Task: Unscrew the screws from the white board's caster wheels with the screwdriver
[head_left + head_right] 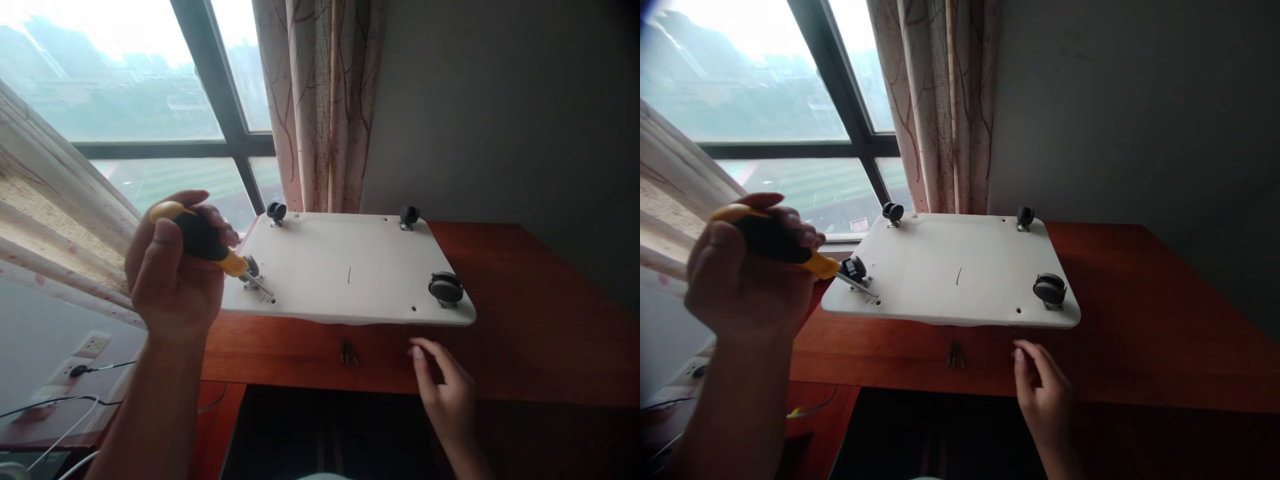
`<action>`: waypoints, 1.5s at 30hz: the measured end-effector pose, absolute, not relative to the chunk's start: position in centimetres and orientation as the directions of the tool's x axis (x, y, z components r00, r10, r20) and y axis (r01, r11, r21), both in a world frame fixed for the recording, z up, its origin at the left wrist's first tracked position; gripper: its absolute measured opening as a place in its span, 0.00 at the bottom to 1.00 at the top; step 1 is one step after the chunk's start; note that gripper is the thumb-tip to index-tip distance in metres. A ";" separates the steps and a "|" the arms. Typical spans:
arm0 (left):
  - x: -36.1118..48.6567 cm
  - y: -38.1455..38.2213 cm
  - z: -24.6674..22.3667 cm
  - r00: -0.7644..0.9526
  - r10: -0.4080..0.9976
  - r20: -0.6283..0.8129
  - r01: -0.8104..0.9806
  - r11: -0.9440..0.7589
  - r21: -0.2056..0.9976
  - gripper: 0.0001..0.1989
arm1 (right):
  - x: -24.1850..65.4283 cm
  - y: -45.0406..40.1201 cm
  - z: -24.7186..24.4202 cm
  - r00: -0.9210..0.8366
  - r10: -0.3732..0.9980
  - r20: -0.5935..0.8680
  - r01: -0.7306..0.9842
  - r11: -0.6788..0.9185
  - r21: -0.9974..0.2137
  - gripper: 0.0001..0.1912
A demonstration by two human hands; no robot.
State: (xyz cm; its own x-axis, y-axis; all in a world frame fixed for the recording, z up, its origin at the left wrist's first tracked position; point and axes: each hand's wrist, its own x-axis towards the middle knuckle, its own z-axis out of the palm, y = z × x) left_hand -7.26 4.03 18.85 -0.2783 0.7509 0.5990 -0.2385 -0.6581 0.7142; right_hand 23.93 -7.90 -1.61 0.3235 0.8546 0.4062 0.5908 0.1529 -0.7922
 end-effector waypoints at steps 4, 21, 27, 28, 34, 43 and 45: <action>-6.9 5.9 19.3 -0.210 0.722 0.660 -0.252 -0.692 0.677 0.15 | 26.8 -7.5 -2.1 0.680 0.711 0.181 0.263 -0.006 -0.965 0.23; -7.5 25.4 21.9 -0.071 0.888 0.455 0.039 -0.453 0.890 0.09 | 28.7 -1.2 -1.7 0.798 0.586 0.145 -0.017 0.261 -0.965 0.27; -7.9 27.2 19.0 -0.082 0.731 0.678 0.085 -0.672 0.735 0.14 | 28.8 -1.3 -1.6 0.793 0.608 0.043 -0.109 0.211 -0.971 0.23; -7.9 27.3 18.7 -0.075 0.710 0.701 0.087 -0.695 0.713 0.13 | 28.8 -1.3 -1.5 0.795 0.606 0.030 -0.123 0.210 -0.970 0.23; -8.1 28.0 17.9 -0.023 0.701 0.713 0.127 -0.705 0.697 0.15 | 28.4 -1.3 -1.0 0.796 0.606 0.007 -0.165 0.228 -0.960 0.22; -7.9 28.1 17.8 -0.056 0.724 0.688 0.099 -0.681 0.725 0.14 | 28.2 -1.3 -0.7 0.807 0.590 0.001 -0.167 0.230 -0.959 0.21; -7.8 27.9 17.8 -0.061 0.725 0.686 0.100 -0.679 0.727 0.15 | 28.1 -1.4 -0.6 0.807 0.590 -0.002 -0.169 0.227 -0.959 0.20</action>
